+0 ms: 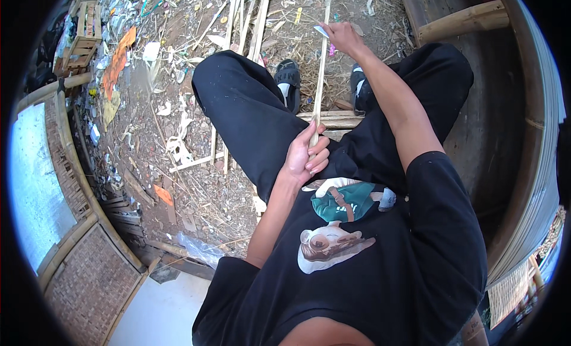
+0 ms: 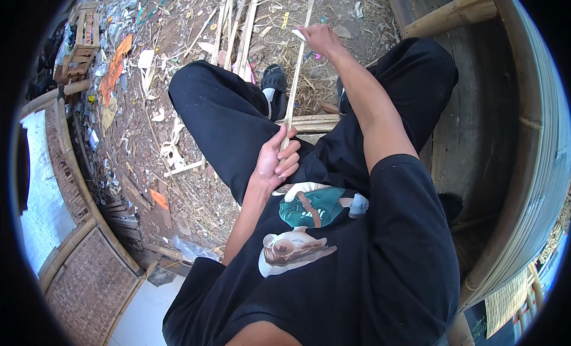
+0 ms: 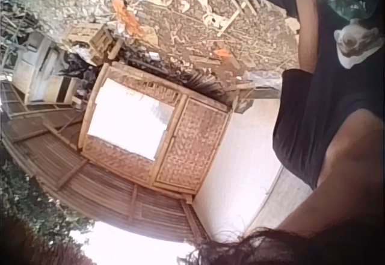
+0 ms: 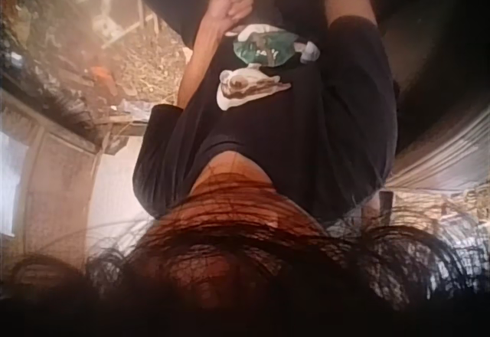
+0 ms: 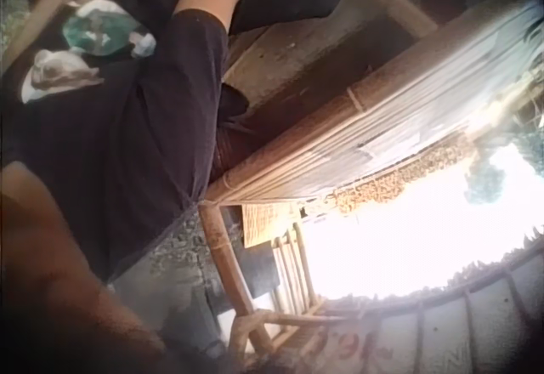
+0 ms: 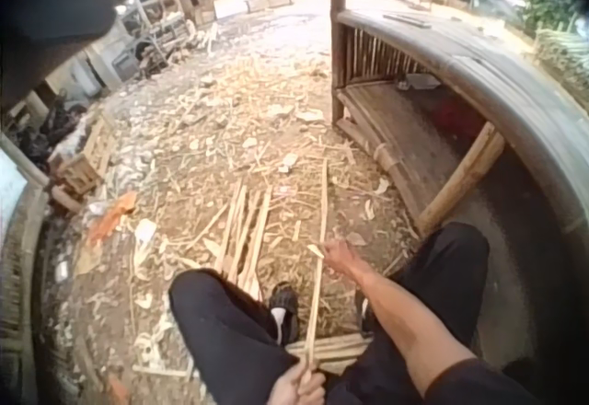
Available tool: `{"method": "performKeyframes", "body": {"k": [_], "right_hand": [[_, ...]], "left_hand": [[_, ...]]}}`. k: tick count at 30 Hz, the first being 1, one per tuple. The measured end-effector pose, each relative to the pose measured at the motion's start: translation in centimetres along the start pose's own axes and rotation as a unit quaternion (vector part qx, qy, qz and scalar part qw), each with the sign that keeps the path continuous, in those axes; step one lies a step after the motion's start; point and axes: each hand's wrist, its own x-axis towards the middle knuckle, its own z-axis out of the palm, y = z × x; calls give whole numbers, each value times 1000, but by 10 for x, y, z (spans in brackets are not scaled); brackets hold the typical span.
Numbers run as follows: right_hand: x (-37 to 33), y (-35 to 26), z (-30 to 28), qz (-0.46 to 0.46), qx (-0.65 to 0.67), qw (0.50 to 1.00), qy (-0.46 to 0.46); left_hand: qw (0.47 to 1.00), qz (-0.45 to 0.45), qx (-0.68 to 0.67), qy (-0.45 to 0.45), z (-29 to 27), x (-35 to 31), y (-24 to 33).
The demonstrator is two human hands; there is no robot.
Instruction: The person shaves a thin strip of wood with a small blade while sitting on a bamboo bench.
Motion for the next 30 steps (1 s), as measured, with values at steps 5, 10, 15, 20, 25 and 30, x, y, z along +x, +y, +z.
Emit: {"method": "performKeyframes", "body": {"k": [5, 10, 15, 20, 25, 30], "right_hand": [[-3, 4, 0, 43, 29, 998, -47], [-14, -1, -5, 44, 66, 994, -68], [-28, -6, -9, 55, 116, 989, -70], [-26, 6, -3, 15, 96, 993, -61], [-30, -4, 2, -28, 90, 991, -92], [-20, 4, -21, 10, 89, 996, -18]], "left_hand": [[1000, 2, 6, 7, 1, 0, 1], [1000, 0, -9, -17, -3, 0, 1], [1000, -5, -22, -18, -2, -3, 2], [999, -9, -20, -27, -4, -2, 1], [999, -9, -34, -33, -5, -1, 6], [1000, 0, -17, -24, -5, 0, 3]]}}
